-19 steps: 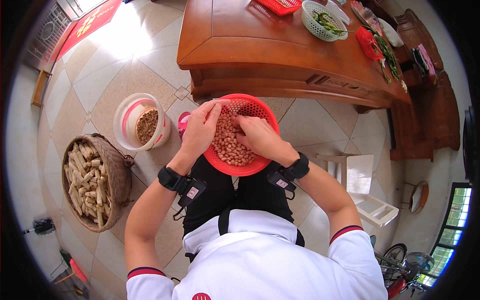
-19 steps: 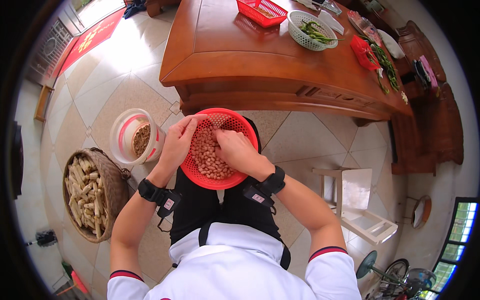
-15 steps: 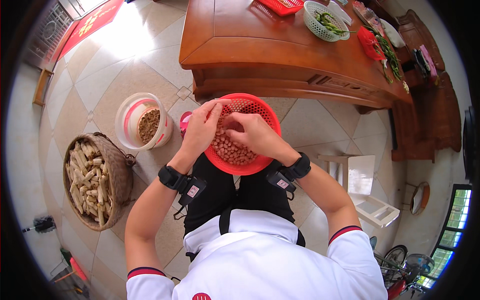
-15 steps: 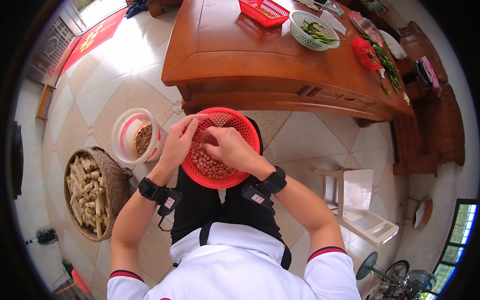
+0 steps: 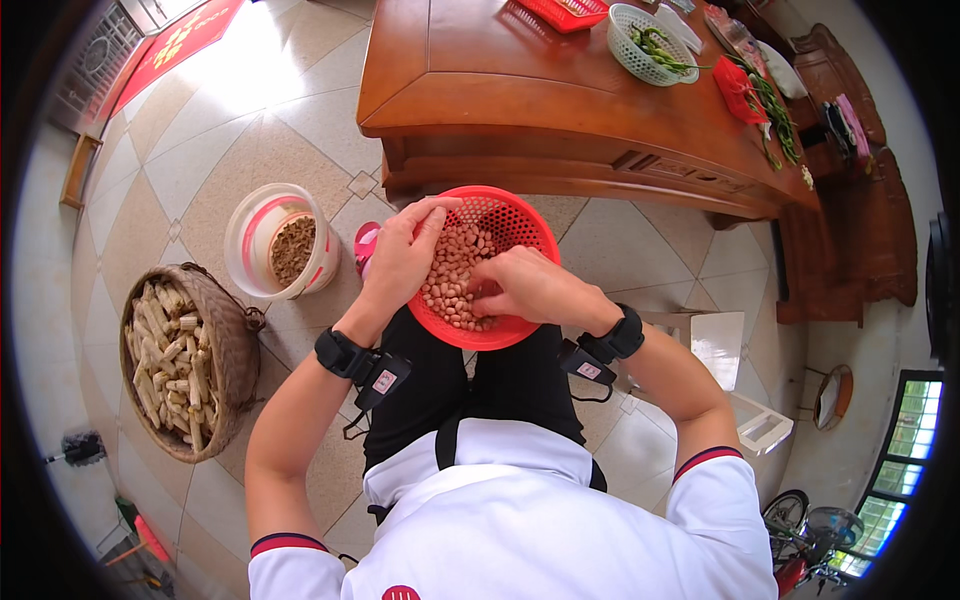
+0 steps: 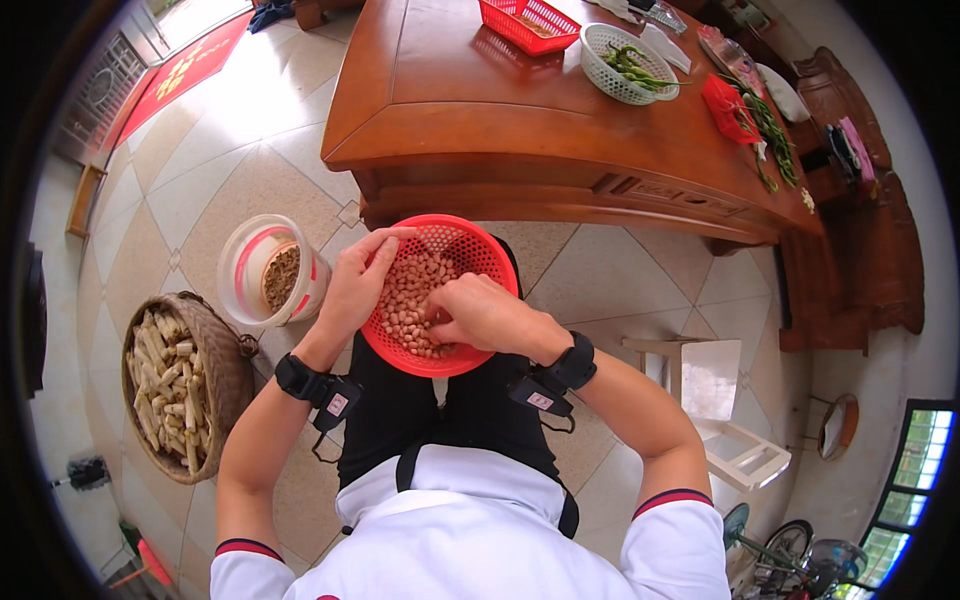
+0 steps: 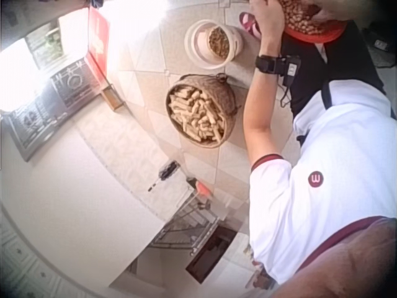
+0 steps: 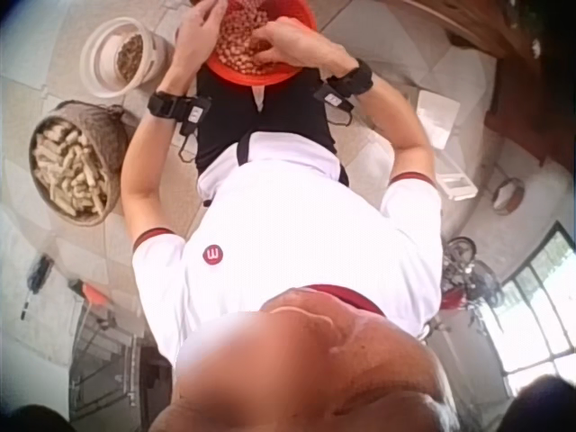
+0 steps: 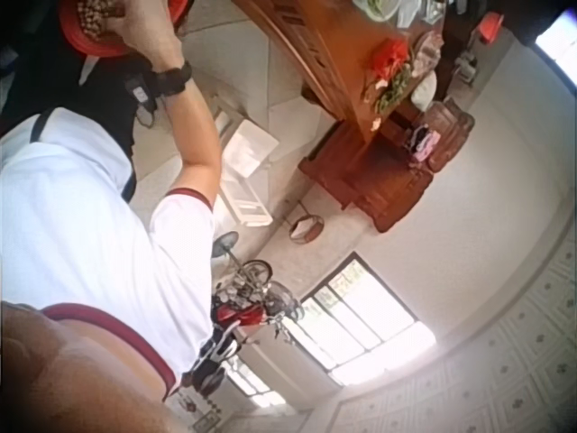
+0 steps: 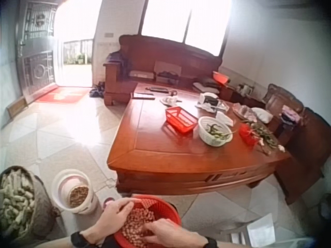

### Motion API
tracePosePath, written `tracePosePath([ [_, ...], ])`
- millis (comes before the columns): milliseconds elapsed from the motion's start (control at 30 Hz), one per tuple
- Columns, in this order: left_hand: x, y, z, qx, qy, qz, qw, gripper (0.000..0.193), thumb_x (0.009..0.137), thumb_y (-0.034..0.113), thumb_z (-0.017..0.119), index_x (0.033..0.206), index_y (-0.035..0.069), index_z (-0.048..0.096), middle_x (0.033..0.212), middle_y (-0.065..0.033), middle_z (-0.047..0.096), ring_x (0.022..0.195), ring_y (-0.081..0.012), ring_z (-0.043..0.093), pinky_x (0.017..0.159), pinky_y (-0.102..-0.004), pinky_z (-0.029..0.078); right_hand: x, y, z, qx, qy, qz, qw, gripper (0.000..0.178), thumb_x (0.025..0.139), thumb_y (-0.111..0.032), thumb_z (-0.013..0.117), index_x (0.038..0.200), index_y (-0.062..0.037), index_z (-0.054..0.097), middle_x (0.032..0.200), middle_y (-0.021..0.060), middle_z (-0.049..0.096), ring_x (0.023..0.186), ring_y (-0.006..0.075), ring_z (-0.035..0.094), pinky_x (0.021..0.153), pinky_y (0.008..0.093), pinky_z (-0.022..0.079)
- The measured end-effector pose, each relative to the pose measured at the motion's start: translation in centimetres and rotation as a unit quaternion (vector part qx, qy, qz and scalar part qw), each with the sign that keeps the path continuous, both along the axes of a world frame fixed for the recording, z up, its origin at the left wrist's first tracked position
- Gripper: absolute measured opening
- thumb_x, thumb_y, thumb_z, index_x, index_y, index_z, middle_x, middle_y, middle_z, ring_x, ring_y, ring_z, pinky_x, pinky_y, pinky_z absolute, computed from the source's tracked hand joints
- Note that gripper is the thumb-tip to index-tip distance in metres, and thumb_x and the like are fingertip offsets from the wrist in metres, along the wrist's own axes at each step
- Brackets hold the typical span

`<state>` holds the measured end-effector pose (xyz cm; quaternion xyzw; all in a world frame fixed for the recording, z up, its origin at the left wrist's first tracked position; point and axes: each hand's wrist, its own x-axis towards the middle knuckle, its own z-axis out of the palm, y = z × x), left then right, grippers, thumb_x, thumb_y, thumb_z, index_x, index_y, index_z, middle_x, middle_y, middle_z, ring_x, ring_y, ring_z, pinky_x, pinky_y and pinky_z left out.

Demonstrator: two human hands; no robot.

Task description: The person is peeling the skin off of peanuts by hand.

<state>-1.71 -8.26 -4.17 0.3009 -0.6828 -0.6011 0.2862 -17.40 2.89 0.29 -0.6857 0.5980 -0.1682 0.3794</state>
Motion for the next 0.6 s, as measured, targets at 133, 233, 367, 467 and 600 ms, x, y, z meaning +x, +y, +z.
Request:
tracePosePath([
  [133,0.2,0.0,0.3,-0.001,-0.004,-0.008,1.000,0.024,0.095,0.014,0.048,0.110,0.001,0.062,0.103,-0.0114,0.065,0.096,-0.0172,0.060,0.086,-0.0286,0.045,-0.2,-1.0,-0.4,-0.083,0.106,-0.083,0.987,0.017,0.076,-0.013,0.066,0.086,-0.0008,0.063,0.081,0.0175,0.064,0.081,0.0325,0.063,0.072,0.0407,0.049],
  [233,0.3,0.0,0.8,-0.011,-0.016,-0.013,1.000,0.024,0.094,0.014,0.050,0.110,0.001,0.062,0.105,-0.0124,0.064,0.098,-0.0194,0.060,0.087,-0.0295,0.045,0.1,-0.9,-1.6,-0.098,0.126,-0.039,0.986,0.020,0.075,-0.011,0.066,0.092,-0.0022,0.059,0.088,0.0155,0.063,0.084,0.0335,0.062,0.074,0.0416,0.049],
  [367,0.3,0.2,1.2,-0.028,-0.036,-0.010,0.999,0.024,0.093,0.015,0.052,0.109,0.001,0.062,0.108,-0.0143,0.063,0.101,-0.0234,0.060,0.090,-0.0312,0.044,1.1,-1.5,-3.2,-0.120,0.144,-0.040,0.981,0.021,0.074,-0.011,0.066,0.091,-0.0015,0.057,0.090,0.0151,0.062,0.083,0.0349,0.062,0.071,0.0443,0.050],
  [467,0.6,0.4,1.6,-0.101,-0.056,0.004,0.993,0.024,0.094,0.014,0.053,0.108,-0.001,0.063,0.103,-0.0095,0.066,0.093,-0.0132,0.060,0.084,-0.0267,0.046,0.7,-1.9,-3.3,-0.147,0.144,-0.075,0.976,0.018,0.075,-0.012,0.065,0.084,0.0002,0.055,0.084,0.0160,0.062,0.081,0.0353,0.063,0.068,0.0460,0.050],
  [600,1.1,0.3,2.2,-0.142,-0.055,0.014,0.988,0.023,0.093,0.015,0.054,0.107,0.000,0.064,0.112,-0.0120,0.064,0.097,-0.0167,0.059,0.086,-0.0285,0.045,-0.1,-1.6,-1.4,-0.160,0.092,-0.105,0.977,0.015,0.079,-0.011,0.064,0.089,-0.0004,0.060,0.082,0.0148,0.064,0.078,0.0309,0.063,0.070,0.0389,0.051],
])
